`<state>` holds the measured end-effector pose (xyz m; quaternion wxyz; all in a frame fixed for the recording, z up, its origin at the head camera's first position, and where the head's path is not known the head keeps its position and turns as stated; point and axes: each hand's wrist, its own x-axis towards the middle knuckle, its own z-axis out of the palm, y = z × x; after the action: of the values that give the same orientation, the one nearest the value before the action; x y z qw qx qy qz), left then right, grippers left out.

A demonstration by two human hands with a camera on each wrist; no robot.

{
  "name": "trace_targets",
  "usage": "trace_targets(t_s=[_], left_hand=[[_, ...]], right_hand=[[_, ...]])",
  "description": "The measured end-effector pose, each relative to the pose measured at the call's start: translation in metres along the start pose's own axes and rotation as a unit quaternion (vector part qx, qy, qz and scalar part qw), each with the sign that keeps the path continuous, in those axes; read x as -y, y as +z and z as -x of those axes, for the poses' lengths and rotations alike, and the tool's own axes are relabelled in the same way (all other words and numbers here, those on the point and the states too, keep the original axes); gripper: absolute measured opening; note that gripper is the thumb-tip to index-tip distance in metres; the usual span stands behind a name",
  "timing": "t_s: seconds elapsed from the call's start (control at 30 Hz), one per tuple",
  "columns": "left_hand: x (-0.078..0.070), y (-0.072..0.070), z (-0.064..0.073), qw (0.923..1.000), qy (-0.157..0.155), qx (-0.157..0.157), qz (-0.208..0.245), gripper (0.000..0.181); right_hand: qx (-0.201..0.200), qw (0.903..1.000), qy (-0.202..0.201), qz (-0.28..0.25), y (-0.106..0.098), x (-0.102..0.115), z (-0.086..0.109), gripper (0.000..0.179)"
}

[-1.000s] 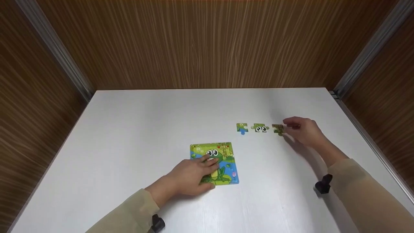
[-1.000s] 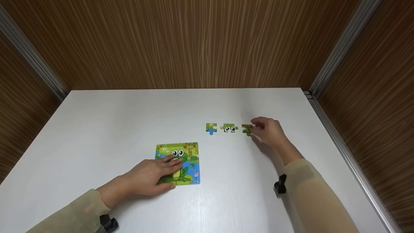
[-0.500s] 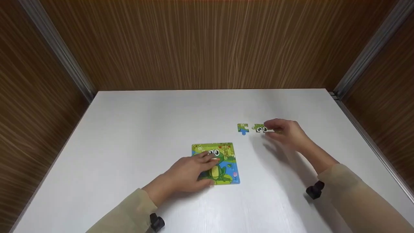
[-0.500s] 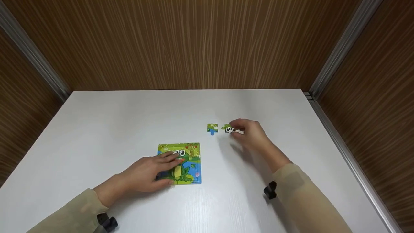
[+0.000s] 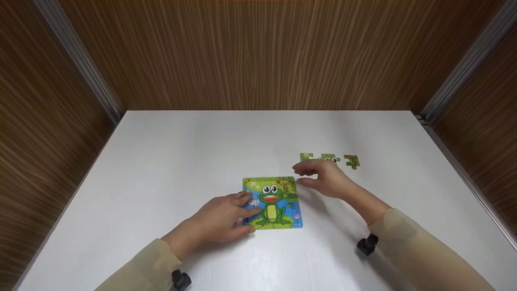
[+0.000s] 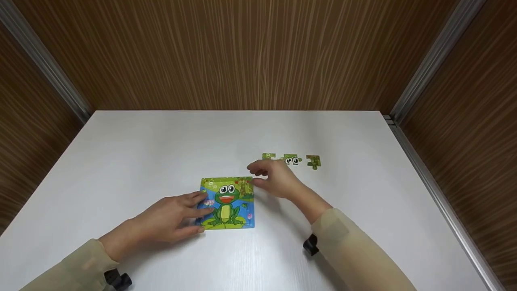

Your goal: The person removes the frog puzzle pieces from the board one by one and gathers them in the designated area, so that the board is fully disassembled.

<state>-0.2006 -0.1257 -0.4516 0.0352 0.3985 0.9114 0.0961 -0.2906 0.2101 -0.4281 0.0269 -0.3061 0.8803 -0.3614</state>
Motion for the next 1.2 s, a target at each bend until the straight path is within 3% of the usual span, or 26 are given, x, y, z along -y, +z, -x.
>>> trace_targets(t_s=[0.3,0.5,0.77,1.2], left_hand=[[0.003,0.009,0.008,0.9998,-0.011,0.017,-0.002,0.053],[0.003,0.010,0.007,0.9996,-0.008,0.027,0.006,0.053],[0.004,0.006,0.004,0.9994,0.002,0.032,-0.015,0.052],[0.008,0.007,0.005,0.9996,-0.002,0.027,-0.009,0.054]], right_hand=[[0.059,0.9980,-0.010,-0.020,0.043,0.026,-0.019,0.033],[0.084,0.9955,0.000,-0.044,0.063,0.028,-0.023,0.032],[0.096,0.9941,0.022,-0.045,0.071,0.023,-0.028,0.032],[0.146,0.9868,0.043,-0.057,0.069,0.024,-0.034,0.031]])
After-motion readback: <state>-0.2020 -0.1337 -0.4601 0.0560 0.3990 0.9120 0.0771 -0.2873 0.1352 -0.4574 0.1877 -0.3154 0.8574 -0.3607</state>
